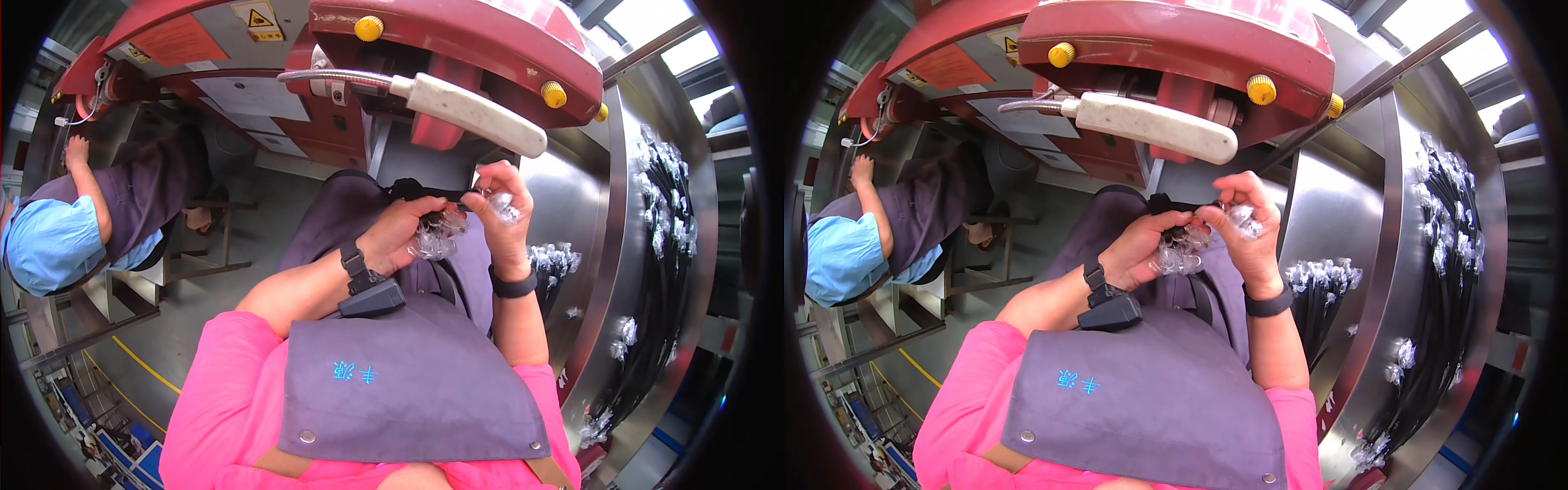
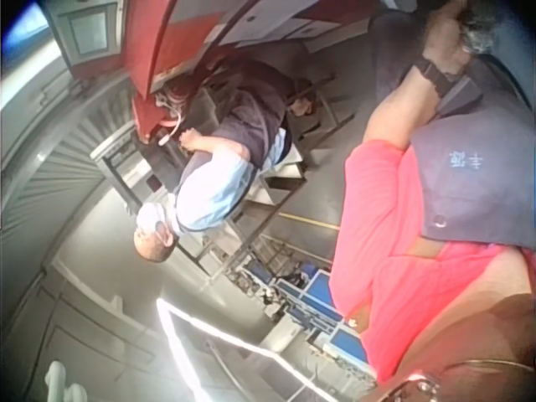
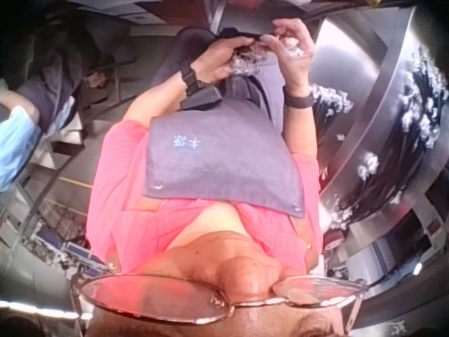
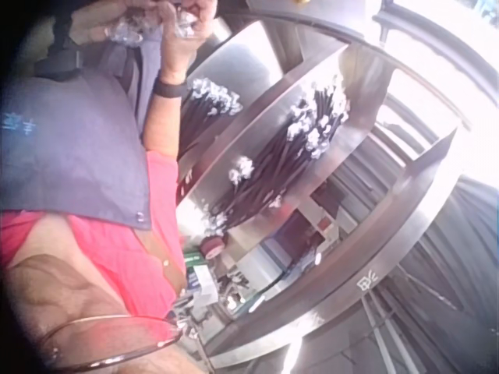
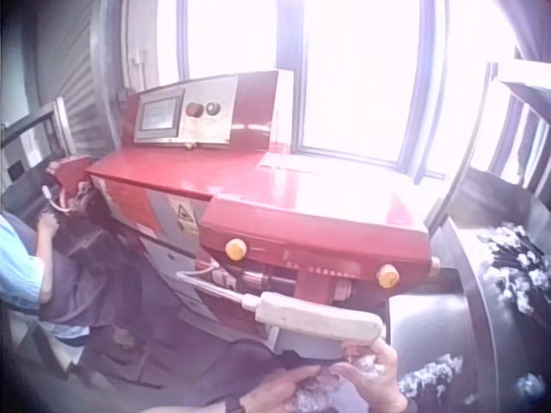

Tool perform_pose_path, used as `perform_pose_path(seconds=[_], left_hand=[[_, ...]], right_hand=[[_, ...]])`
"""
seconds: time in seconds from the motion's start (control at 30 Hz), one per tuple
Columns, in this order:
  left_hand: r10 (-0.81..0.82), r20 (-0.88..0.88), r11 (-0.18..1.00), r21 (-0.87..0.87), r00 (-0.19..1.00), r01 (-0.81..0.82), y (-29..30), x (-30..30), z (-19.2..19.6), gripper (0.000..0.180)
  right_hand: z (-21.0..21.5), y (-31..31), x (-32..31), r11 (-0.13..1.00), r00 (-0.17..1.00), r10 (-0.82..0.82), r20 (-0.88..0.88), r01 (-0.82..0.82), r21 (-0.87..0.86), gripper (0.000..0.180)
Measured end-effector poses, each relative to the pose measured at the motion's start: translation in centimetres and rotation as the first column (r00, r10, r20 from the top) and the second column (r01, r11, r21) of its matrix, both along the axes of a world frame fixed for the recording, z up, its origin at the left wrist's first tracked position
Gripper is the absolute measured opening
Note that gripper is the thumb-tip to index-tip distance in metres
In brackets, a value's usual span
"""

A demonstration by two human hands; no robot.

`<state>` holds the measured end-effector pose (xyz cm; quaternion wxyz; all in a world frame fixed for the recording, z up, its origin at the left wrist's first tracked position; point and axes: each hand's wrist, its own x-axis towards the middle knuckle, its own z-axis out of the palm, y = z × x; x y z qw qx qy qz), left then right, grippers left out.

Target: The recorder is assembling components for a bag, specifically threading a black strap through a plastic fastener while seated at a factory workstation.

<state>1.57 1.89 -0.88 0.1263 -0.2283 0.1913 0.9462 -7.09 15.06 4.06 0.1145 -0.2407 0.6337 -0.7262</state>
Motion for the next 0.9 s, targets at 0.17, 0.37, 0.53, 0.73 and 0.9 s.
perform_pose_path(seconds=[0.17, 0.37, 0.53, 0.73, 0.9], left_hand=[[-0.132, 0.069, 0.991, -0.013, 0.989, 0.133, 0.3, 0.2, 0.0, 0.021], [-0.159, 0.086, 0.986, -0.041, 0.984, 0.163, 0.9, 0.4, 0.4, 0.022], [-0.176, 0.013, 0.984, -0.006, 0.984, 0.176, 0.9, 0.8, 0.3, 0.024], [-0.078, -0.073, 0.997, -0.005, 0.994, 0.078, -0.7, 1.2, -0.3, 0.030], [-0.024, -0.112, 0.996, -0.092, 0.993, 0.014, -0.8, 1.2, -1.4, 0.035]], right_hand=[[-1.2, 1.2, -0.6, 0.979, 0.965, -0.030, -0.261, 0.081, 0.188, 0.014], [-2.1, 1.2, -0.1, 0.918, 0.948, -0.302, -0.099, 0.317, 0.240, 0.022], [-3.4, 1.8, -1.6, 0.904, 0.919, -0.394, -0.019, 0.391, 0.174, 0.042], [-2.8, 3.9, -2.2, 0.995, 0.900, -0.008, 0.435, 0.050, -0.085, 0.031], [-1.6, 1.6, 0.7, 0.907, 0.964, 0.195, 0.182, -0.248, 0.339, 0.031]])
